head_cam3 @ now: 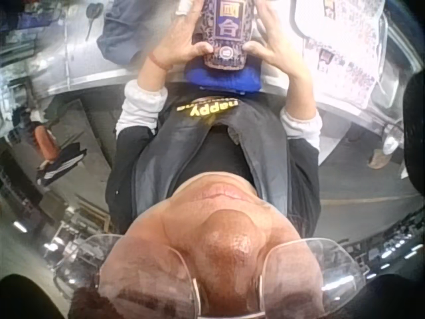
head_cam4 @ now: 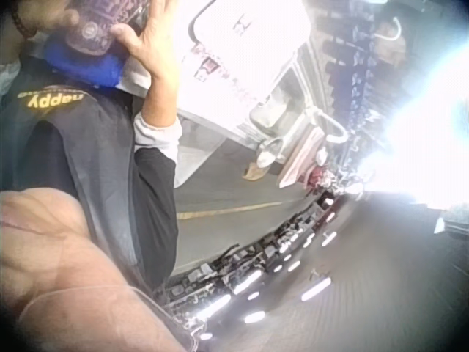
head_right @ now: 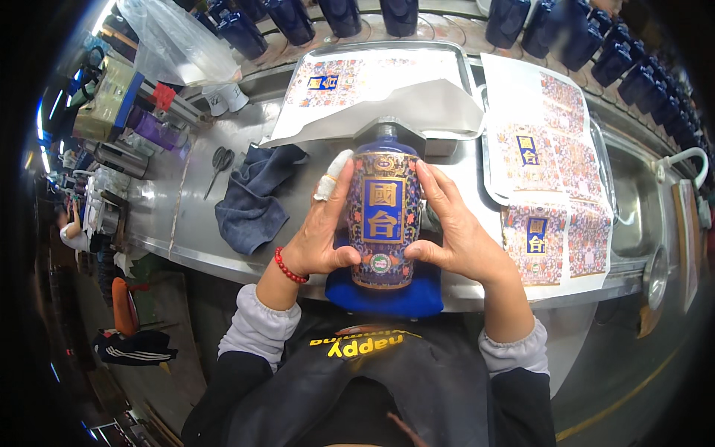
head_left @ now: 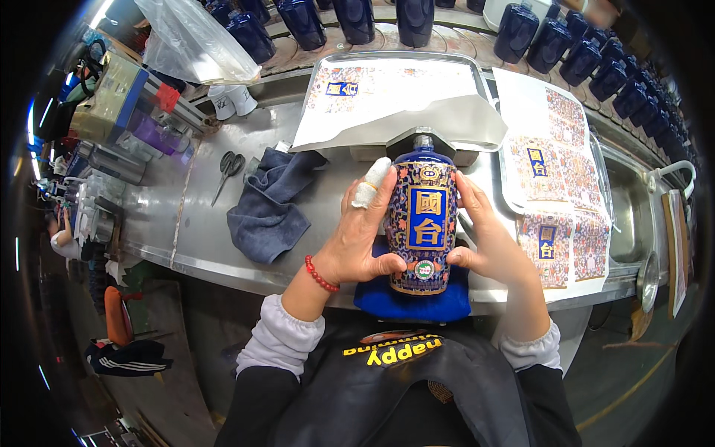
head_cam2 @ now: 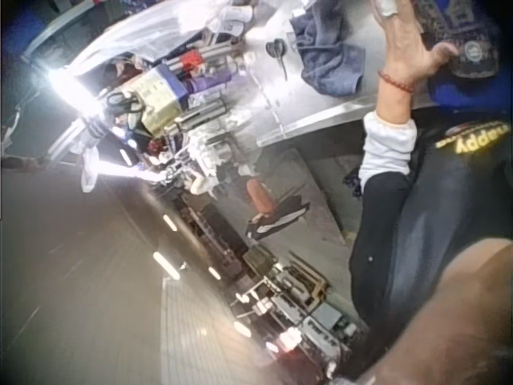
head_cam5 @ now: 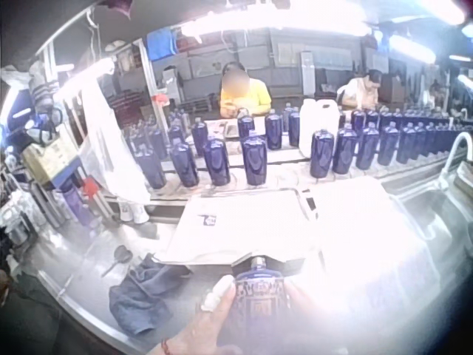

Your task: The person applies a decorative sticker to a blue bottle, smooths it with a green tool, and wipes the surface with a cloth. They then retrieve another bottle and prepare additional sticker sheets on a tray.

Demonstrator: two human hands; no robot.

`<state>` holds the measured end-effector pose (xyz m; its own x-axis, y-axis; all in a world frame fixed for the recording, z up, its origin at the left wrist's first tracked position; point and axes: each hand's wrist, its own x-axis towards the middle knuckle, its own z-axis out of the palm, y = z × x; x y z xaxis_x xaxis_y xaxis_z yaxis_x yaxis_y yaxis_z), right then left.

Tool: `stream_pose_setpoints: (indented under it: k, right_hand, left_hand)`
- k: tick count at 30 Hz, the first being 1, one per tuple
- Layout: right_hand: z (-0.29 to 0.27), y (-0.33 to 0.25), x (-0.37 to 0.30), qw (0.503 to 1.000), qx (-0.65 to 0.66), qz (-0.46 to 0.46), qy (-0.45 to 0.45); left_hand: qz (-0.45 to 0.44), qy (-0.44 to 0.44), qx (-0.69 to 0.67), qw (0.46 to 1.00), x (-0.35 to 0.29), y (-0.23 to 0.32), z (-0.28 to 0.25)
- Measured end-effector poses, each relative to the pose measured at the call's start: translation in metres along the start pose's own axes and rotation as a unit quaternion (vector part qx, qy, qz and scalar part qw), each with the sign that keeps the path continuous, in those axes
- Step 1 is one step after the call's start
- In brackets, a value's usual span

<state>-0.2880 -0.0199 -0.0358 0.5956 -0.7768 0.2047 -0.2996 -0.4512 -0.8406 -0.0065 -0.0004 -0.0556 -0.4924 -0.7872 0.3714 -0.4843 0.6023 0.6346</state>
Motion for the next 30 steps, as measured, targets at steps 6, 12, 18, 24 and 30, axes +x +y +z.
stream_pose_setpoints:
  k: [6, 12, 18, 24, 30]
  right_hand:
    - [-0.003, 0.001, 0.002, 1.000, 0.007, 0.011, -0.003]
    - [-0.005, 0.002, 0.005, 1.000, 0.003, 0.007, -0.017]
    - [-0.007, -0.001, 0.006, 1.000, 0.002, 0.016, -0.016]
    - [-0.009, -0.002, 0.007, 1.000, 0.009, 0.020, -0.019]
    - [-0.011, -0.005, 0.007, 1.000, 0.005, 0.013, -0.017]
  left_hand:
    - [-0.004, 0.006, -0.012, 1.000, 0.001, 0.000, -0.002]
    - [-0.004, 0.001, -0.001, 1.000, 0.005, 0.000, -0.004]
    - [-0.013, 0.007, -0.002, 1.000, 0.005, 0.001, -0.005]
    - [-0.021, 0.001, 0.001, 1.000, 0.006, 0.001, -0.008]
    - [0.002, 0.018, 0.025, 1.000, 0.006, 0.002, -0.008]
